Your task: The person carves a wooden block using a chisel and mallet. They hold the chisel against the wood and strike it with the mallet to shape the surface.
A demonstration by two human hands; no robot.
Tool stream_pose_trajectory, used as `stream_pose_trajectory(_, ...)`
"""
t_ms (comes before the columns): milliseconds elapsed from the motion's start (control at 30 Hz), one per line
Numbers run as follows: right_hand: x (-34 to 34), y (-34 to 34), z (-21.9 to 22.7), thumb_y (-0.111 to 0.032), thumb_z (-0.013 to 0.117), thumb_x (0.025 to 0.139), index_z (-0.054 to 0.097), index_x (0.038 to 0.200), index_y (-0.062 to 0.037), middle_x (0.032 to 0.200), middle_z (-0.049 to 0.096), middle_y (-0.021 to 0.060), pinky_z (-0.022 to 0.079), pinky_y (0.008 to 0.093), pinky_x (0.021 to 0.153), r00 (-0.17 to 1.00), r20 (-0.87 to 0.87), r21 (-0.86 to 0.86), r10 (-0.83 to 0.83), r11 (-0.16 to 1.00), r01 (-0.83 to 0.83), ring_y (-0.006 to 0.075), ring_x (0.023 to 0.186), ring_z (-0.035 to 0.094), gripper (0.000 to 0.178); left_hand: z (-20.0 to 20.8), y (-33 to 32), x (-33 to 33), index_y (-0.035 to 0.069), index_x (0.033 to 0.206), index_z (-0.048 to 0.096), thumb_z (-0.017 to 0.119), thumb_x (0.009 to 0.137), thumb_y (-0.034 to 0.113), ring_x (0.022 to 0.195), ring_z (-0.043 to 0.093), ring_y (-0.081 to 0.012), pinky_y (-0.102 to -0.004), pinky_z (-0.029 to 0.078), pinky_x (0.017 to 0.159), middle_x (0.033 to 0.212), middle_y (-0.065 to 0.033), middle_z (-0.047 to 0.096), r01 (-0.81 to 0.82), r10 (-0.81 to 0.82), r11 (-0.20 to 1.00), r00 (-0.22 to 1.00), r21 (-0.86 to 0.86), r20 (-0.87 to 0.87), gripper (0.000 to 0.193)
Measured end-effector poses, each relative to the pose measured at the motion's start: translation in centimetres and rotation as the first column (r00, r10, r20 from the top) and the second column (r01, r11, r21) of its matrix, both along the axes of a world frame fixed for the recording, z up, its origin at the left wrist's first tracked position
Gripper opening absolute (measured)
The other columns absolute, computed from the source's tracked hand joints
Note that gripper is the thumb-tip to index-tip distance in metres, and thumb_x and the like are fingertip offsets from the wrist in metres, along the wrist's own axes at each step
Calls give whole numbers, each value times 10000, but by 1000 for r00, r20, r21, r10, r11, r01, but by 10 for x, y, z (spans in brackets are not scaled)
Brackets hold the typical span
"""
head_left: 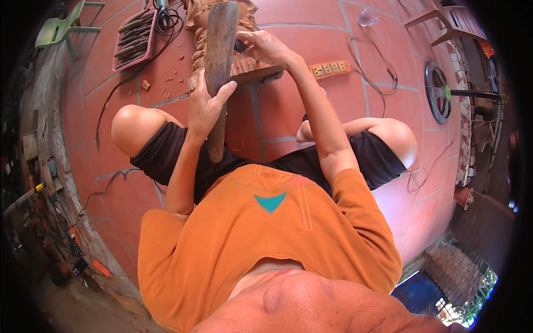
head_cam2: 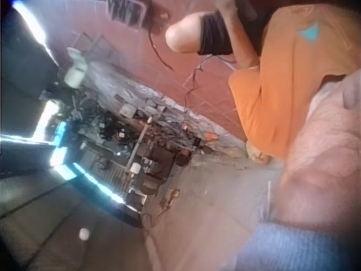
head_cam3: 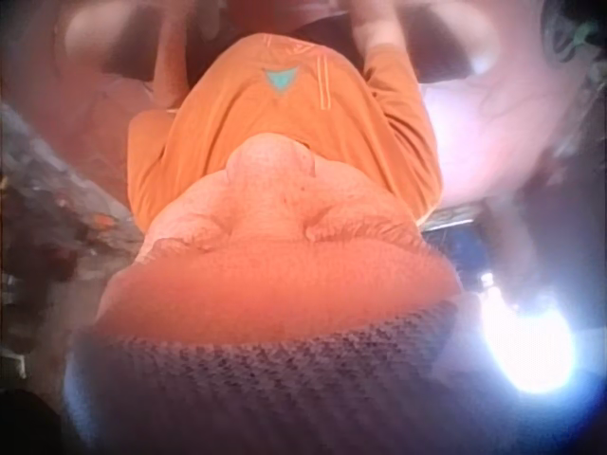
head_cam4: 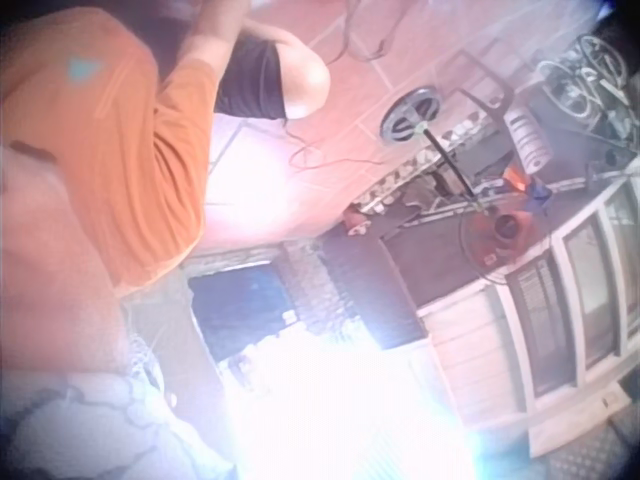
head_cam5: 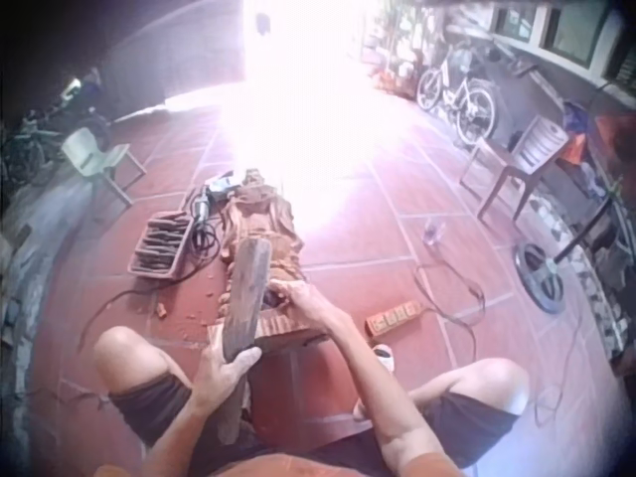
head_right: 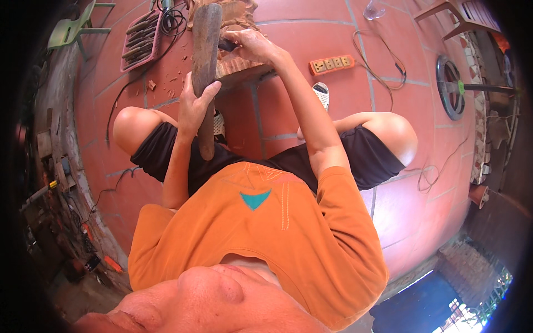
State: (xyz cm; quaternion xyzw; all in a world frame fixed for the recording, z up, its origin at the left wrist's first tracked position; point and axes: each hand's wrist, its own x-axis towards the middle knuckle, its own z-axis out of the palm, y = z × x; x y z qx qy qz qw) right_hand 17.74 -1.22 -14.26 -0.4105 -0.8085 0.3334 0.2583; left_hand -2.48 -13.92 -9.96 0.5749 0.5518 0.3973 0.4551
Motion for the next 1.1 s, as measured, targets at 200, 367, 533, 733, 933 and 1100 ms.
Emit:
stream_pose_trajectory(200, 34, 8, -20, -28, 714, 891, 584, 1337, -91, 1062, 717, 87, 559, 332, 868, 960, -177, -134, -219, 971, 197, 164, 984, 690, 468, -6, 2, -11, 11, 1186, 534, 728, 935, 250, 544, 582, -110, -262, 494, 471, 778, -39, 608, -1, 25, 994, 976, -110, 217, 397)
stream_pose_trajectory(367, 52, 9, -24, -11, 710, 903, 586, 1303, -46, 1134, 695, 49, 552, 325, 908, 922, -287, -171, -258, 961, 215, 150, 1050, 670, 420, 1, 2, -11, 25, 1148, 536, 722, 939, 238, 526, 563, -99, -254, 487, 463, 750, -20, 574, -4, 49, 988, 958, -156, 282, 353)
stream_pose_trajectory(533, 33, 1, -12, -13, 700, 893, 579, 1295, -59, 1094, 702, 63, 538, 346, 907, 965, -173, -168, -199, 971, 170, 182, 1035, 676, 422, 1, 0, -9, 17, 1158, 536, 725, 937, 249, 529, 566, -101, -252, 486, 467, 756, -24, 579, 2, 34, 991, 963, -134, 269, 372)
stream_pose_trajectory(733, 28, -3, -9, -26, 703, 875, 572, 1286, -82, 1066, 706, 97, 532, 389, 880, 982, -73, -80, -173, 983, 167, 229, 1005, 683, 435, 3, -2, -9, 16, 1190, 536, 724, 939, 246, 546, 567, -96, -252, 486, 476, 767, -24, 586, -17, 43, 993, 973, -115, 227, 389)
stream_pose_trajectory(933, 25, -3, -14, -31, 713, 864, 568, 1297, -68, 1082, 699, 107, 538, 384, 878, 990, -54, 9, -128, 992, 129, 244, 1000, 681, 458, 2, -2, -13, 18, 1185, 535, 715, 947, 239, 554, 564, -94, -251, 489, 490, 779, -22, 587, -7, 35, 993, 969, -117, 245, 371)
stream_pose_trajectory(1100, 16, -9, -10, -53, 734, 845, 577, 1307, -73, 1093, 700, 132, 546, 400, 880, 992, -22, 44, -121, 992, 122, 274, 999, 688, 488, 0, -4, -13, 23, 1182, 526, 720, 943, 211, 564, 578, -101, -254, 486, 494, 783, -35, 601, -29, 58, 996, 931, -84, 360, 360)
